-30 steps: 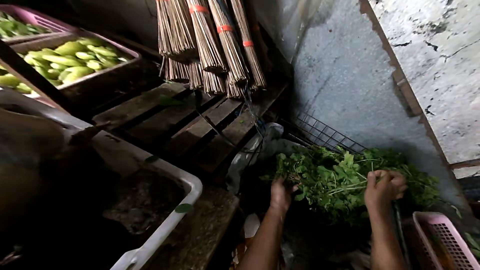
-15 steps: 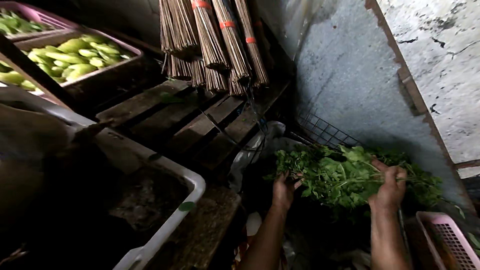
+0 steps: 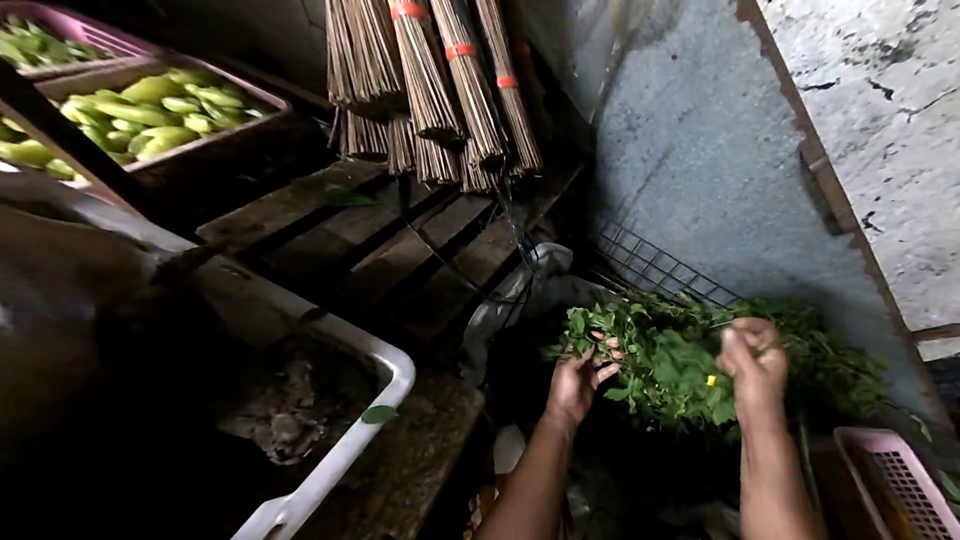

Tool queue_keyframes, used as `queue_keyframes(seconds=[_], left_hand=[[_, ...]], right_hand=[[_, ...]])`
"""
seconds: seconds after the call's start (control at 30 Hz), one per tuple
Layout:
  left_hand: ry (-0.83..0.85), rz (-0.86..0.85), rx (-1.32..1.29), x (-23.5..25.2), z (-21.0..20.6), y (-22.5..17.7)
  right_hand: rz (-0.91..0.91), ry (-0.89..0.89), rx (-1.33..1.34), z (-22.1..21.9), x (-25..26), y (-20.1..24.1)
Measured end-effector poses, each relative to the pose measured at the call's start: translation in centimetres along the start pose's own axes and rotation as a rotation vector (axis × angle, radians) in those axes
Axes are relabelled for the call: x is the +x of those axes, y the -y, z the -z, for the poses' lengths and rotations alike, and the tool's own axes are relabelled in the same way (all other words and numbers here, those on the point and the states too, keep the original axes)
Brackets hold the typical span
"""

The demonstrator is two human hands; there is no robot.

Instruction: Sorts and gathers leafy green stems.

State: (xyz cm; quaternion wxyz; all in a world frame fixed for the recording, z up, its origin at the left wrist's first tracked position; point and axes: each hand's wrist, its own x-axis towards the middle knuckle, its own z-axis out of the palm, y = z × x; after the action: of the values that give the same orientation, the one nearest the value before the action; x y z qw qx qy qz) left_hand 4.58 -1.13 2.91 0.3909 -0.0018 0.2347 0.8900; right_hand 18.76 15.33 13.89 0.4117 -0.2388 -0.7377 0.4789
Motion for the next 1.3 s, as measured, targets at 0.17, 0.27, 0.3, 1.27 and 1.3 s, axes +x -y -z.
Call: queue_keyframes(seconds=[0.17, 0.27, 0.3, 1.27, 1.3], left_hand=[[0.049, 0.025, 0.043, -0.2, -0.1, 0.1], [0.053, 0.045, 0.042, -0.3, -0.2, 0.1], [0.061, 0.054, 0.049, -0.3, -0.2, 0.1], [0.106, -0.051, 0.265, 0.1, -0.2, -0.5], [0.110, -0.055, 0.257, 0.1, -0.2, -0.5]], right_hand=[[-0.126, 0.401, -0.325, -1.6, -0.7, 1.0], [-0.156, 0.467, -0.330, -2.5, -1.1, 1.1], [-0.154, 0.475, -0.323, -2.8, -1.3, 1.0], [-0.248, 0.092, 0.017, -4.9, -0.8, -1.7], [-0.246, 0.075, 0.044, -4.5, -0.6, -1.9]])
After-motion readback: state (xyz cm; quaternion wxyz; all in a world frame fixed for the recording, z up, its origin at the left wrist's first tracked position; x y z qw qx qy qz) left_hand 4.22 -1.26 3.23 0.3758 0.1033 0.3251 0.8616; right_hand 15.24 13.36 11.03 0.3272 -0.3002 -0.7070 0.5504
